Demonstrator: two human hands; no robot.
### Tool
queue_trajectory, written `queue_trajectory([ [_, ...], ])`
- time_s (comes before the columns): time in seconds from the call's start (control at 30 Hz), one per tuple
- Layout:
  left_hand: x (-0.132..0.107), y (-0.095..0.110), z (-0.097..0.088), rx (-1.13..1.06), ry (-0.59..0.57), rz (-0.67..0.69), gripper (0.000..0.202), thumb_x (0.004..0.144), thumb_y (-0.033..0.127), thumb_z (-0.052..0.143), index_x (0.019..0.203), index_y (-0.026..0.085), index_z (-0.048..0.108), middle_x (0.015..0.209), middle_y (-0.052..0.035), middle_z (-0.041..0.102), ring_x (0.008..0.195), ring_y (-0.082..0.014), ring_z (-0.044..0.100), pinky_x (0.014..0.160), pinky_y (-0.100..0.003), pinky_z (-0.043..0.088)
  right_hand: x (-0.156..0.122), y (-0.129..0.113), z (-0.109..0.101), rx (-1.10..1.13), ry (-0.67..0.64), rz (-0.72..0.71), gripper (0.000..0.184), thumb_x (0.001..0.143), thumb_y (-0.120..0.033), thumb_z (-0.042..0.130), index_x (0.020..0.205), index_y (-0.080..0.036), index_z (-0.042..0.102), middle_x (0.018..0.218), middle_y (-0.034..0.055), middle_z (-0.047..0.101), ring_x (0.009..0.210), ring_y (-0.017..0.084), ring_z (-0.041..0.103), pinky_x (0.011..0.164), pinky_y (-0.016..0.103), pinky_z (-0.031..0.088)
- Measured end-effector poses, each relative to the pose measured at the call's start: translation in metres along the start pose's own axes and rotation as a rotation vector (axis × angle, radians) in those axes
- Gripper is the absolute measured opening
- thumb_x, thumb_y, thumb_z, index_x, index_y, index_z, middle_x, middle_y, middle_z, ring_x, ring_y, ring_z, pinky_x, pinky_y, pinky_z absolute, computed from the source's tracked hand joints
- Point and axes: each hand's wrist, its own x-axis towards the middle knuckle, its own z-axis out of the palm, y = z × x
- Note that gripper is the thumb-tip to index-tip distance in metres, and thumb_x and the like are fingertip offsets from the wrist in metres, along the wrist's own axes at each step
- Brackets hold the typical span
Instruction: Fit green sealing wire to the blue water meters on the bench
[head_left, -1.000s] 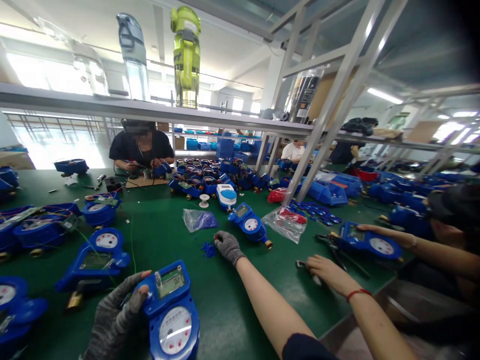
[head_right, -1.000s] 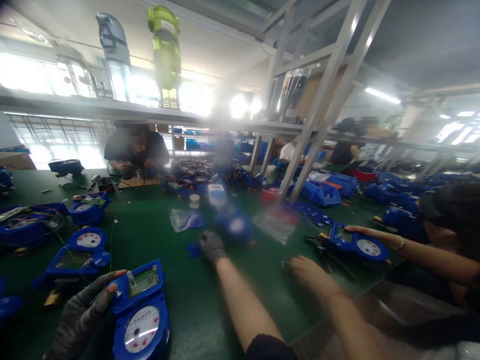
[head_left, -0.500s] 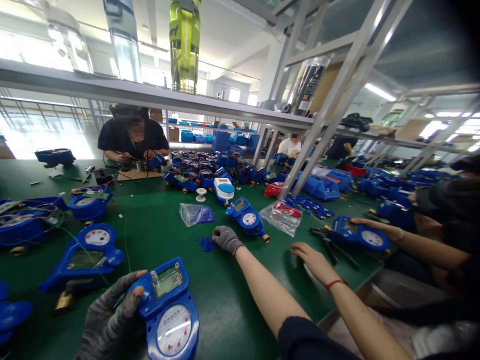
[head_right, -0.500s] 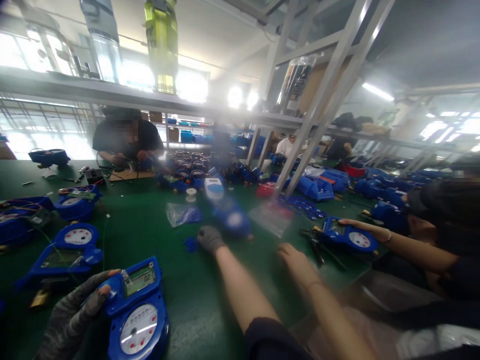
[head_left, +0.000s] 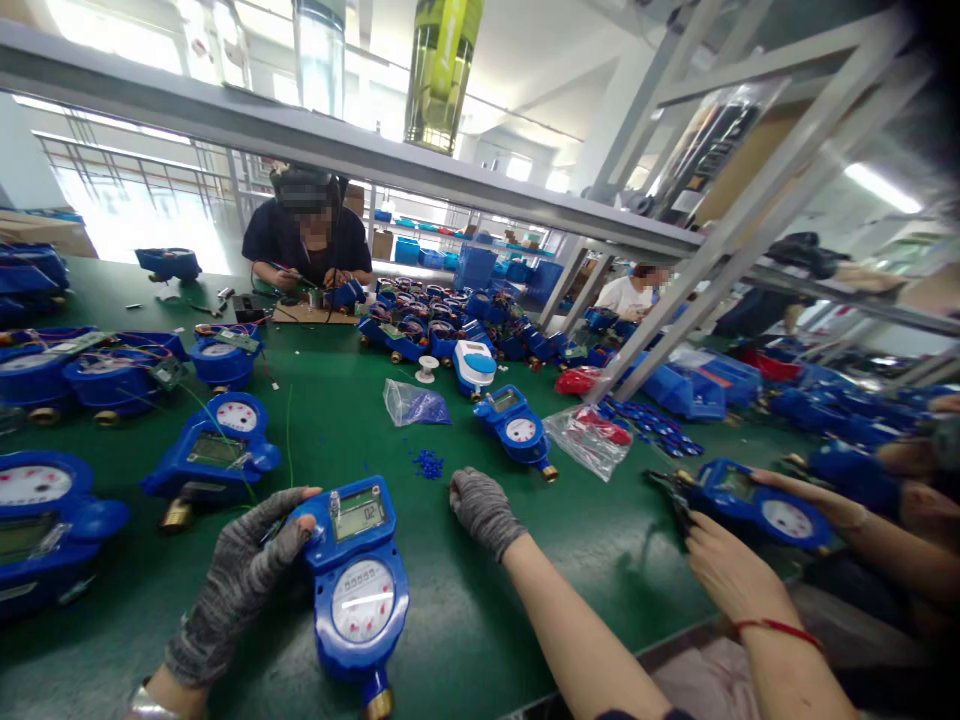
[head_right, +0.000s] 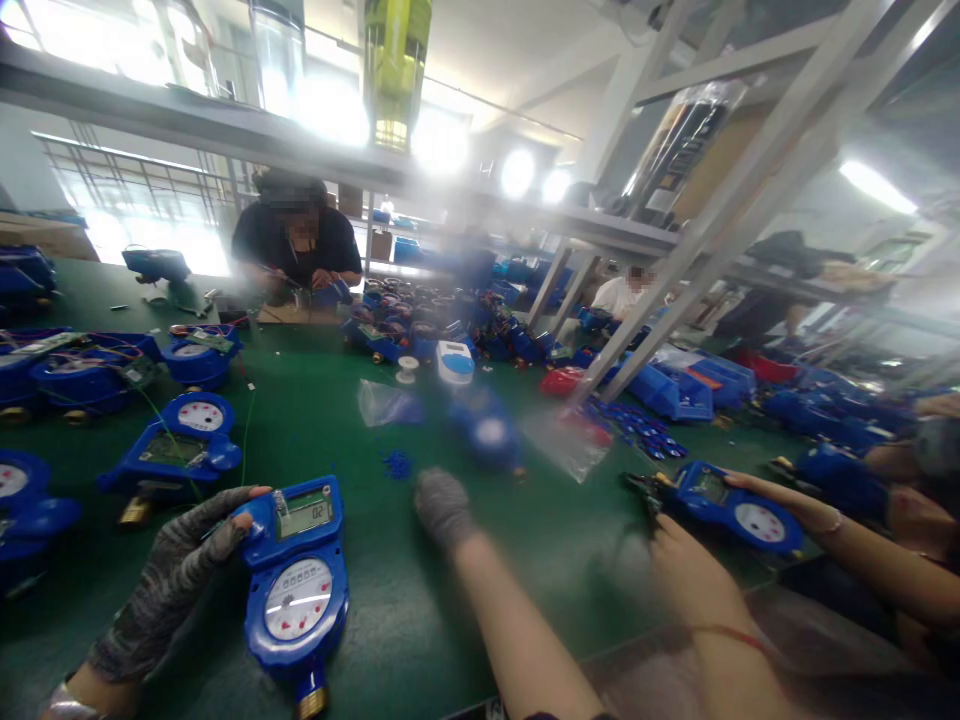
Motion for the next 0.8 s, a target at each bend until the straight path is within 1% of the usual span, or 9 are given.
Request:
queue_trajectory([
  [0.1, 0.000, 0.002, 0.001, 0.028, 0.007, 0.025, 0.049, 0.076, 0.047, 0.074, 0.117, 0.022, 0.066, 0.120, -0.0073, 0.067, 0.113, -0.0315, 0.059, 0.083, -0.031, 0.054, -0.002, -0.005, 0.006, 0.028, 0.007, 0.042, 0.013, 0.089, -0.020, 0.055, 0.087, -0.014, 0.067, 0.092, 0.0098, 0.067, 0.087, 0.020, 0.063, 0.083, 0.033, 0.049],
  [0.2, 0.000, 0.004, 0.001, 0.074, 0.006, 0.074, 0.047, 0.076, 0.048, 0.073, 0.115, 0.020, 0.067, 0.118, -0.0089, 0.067, 0.111, -0.0320, 0.060, 0.087, -0.035, 0.052, -0.012, -0.006, -0.001, 0.082, 0.048, 0.075, 0.015, 0.089, -0.019, 0.051, 0.086, -0.015, 0.066, 0.092, 0.0102, 0.068, 0.087, 0.020, 0.062, 0.081, 0.031, 0.048],
  [0.27, 0.000, 0.006, 0.002, 0.102, 0.005, 0.101, 0.047, 0.077, 0.048, 0.073, 0.113, 0.019, 0.068, 0.116, -0.0099, 0.068, 0.110, -0.0326, 0.060, 0.089, -0.037, 0.050, -0.019, -0.018, -0.011, 0.133, 0.070, 0.076, 0.014, 0.090, -0.020, 0.050, 0.088, -0.016, 0.064, 0.092, 0.0086, 0.068, 0.086, 0.019, 0.062, 0.079, 0.029, 0.048],
  [0.33, -0.001, 0.008, 0.002, 0.123, 0.005, 0.115, 0.046, 0.077, 0.049, 0.072, 0.112, 0.019, 0.068, 0.114, -0.0102, 0.068, 0.108, -0.0328, 0.061, 0.090, -0.039, 0.050, -0.028, -0.040, -0.024, 0.271, 0.092, 0.007, 0.013, 0.091, -0.022, 0.050, 0.089, -0.017, 0.062, 0.089, 0.0057, 0.067, 0.083, 0.017, 0.062, 0.077, 0.027, 0.049],
  [0.4, -0.001, 0.010, 0.002, 0.127, 0.007, 0.120, 0.045, 0.077, 0.048, 0.072, 0.111, 0.019, 0.068, 0.114, -0.0099, 0.068, 0.108, -0.0326, 0.061, 0.089, -0.038, 0.050, -0.039, -0.067, -0.042, 0.441, 0.110, -0.141, 0.012, 0.091, -0.024, 0.051, 0.087, -0.019, 0.061, 0.086, 0.0035, 0.066, 0.080, 0.016, 0.061, 0.076, 0.027, 0.049],
  [0.47, -0.002, 0.010, 0.002, 0.111, 0.004, 0.122, 0.045, 0.078, 0.047, 0.072, 0.112, 0.019, 0.068, 0.116, -0.0098, 0.068, 0.109, -0.0324, 0.061, 0.089, -0.038, 0.050, -0.051, -0.091, -0.059, 0.502, 0.105, -0.302, 0.012, 0.091, -0.024, 0.051, 0.086, -0.020, 0.061, 0.085, 0.0035, 0.064, 0.081, 0.016, 0.060, 0.077, 0.029, 0.049],
  [0.53, -0.002, 0.010, 0.002, 0.098, 0.002, 0.123, 0.045, 0.078, 0.047, 0.072, 0.113, 0.019, 0.067, 0.117, -0.0100, 0.068, 0.109, -0.0324, 0.060, 0.089, -0.038, 0.050, -0.059, -0.107, -0.070, 0.436, 0.081, -0.401, 0.012, 0.091, -0.023, 0.051, 0.086, -0.020, 0.062, 0.085, 0.0044, 0.064, 0.082, 0.018, 0.060, 0.078, 0.031, 0.049],
  [0.6, -0.002, 0.010, 0.003, 0.102, 0.002, 0.123, 0.044, 0.078, 0.047, 0.072, 0.113, 0.019, 0.067, 0.116, -0.0099, 0.068, 0.109, -0.0325, 0.060, 0.090, -0.039, 0.050, -0.063, -0.114, -0.074, 0.349, 0.067, -0.438, 0.013, 0.091, -0.023, 0.051, 0.087, -0.020, 0.063, 0.086, 0.0059, 0.065, 0.083, 0.019, 0.060, 0.079, 0.033, 0.050],
  [0.8, -0.001, 0.011, 0.004, 0.136, 0.015, 0.128, 0.044, 0.077, 0.048, 0.072, 0.112, 0.020, 0.069, 0.116, -0.0091, 0.068, 0.110, -0.0326, 0.060, 0.091, -0.039, 0.049, -0.065, -0.115, -0.068, 0.110, 0.078, -0.461, 0.015, 0.089, -0.025, 0.055, 0.097, -0.019, 0.066, 0.097, 0.0099, 0.067, 0.090, 0.024, 0.060, 0.086, 0.040, 0.051],
])
